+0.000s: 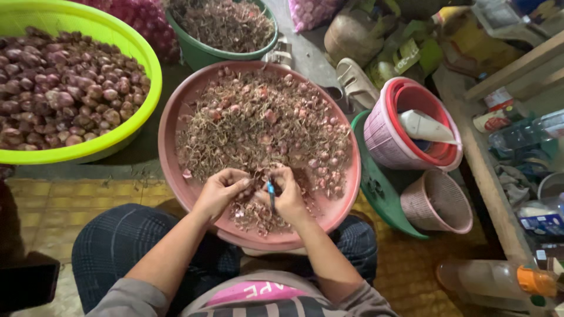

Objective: The person sits on the floor trimming dried shallots, using small scissors to cut off roots and dry outer parts one at a time over a large pink tray, and places the trimmed shallots into a yellow basin beside the tray.

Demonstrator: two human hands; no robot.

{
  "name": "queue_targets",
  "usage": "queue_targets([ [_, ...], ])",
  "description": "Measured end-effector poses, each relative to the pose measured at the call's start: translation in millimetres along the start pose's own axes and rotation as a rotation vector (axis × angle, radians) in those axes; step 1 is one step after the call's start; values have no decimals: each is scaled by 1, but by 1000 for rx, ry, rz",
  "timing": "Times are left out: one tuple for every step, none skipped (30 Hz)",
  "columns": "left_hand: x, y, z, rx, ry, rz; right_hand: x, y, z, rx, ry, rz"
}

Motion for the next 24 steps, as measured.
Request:
queue_targets([
  [-2, 0, -3, 27, 6, -26, -4, 0, 2, 1, 20, 29],
  [-4, 0, -7, 55, 9, -50, -7, 2, 4, 0, 40, 56],
  [-4, -1, -7, 39, 41, -50, -8, 3, 6, 0, 60, 83],
  [-4, -1, -7, 22, 74, -52, -8, 5, 5, 43, 88, 110],
  [-4, -2, -7, 2, 107, -57, -6, 6, 2, 90, 114, 138],
  [-1, -2, -9, 11, 140, -25, -4, 8, -1, 140, 139, 167],
  [3, -2, -9, 19, 175, 5, -1, 9, 0, 135, 166, 185],
  [6, -1, -9, 23, 212, 32, 2, 10, 0, 134, 191, 204],
  [8, 0, -7, 3, 227, 28, 5, 12, -1, 137, 213, 225],
  [9, 1, -5, -19, 244, 24, 5, 13, 0, 134, 255, 208],
  [9, 2, -4, -39, 260, 21, 4, 13, 1, 129, 299, 192],
  [9, 3, -3, -45, 284, 8, 3, 13, 3, 123, 343, 173],
  [9, 3, -3, -49, 305, -3, 1, 13, 6, 104, 319, 156],
  [8, 3, -3, -51, 325, -12, -2, 13, 9, 81, 296, 137],
  [8, 2, -5, -32, 319, -4, -5, 12, 13, 58, 274, 119],
  [9, 2, -6, -13, 313, 4, -5, 12, 13, 85, 243, 140],
  [9, 2, -7, 5, 308, 14, -5, 12, 13, 113, 213, 159],
  [9, 1, -8, 24, 256, 11, -4, 12, 13, 140, 183, 176],
  [9, 1, -9, 42, 204, 8, -4, 12, 15, 136, 212, 173],
  [9, 2, -9, 58, 151, 5, -3, 13, 16, 134, 239, 171],
  [11, 2, -9, 74, 141, 13, -2, 13, 17, 134, 267, 170],
  [11, 2, -8, 90, 130, 21, -2, 13, 17, 143, 263, 162],
  [12, 2, -8, 107, 117, 30, -2, 13, 17, 152, 258, 153],
  [11, 3, -8, 112, 102, 21, -2, 13, 16, 160, 254, 145],
])
Point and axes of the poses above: each hand's wrist, its own y-axis away from the middle knuckle, its own x-axis out of the palm, z = x × y, the point moved 7 cm from there along -y, towards the middle knuckle, and after that the axes turned 7 degrees about z, right-handed, at the moved point
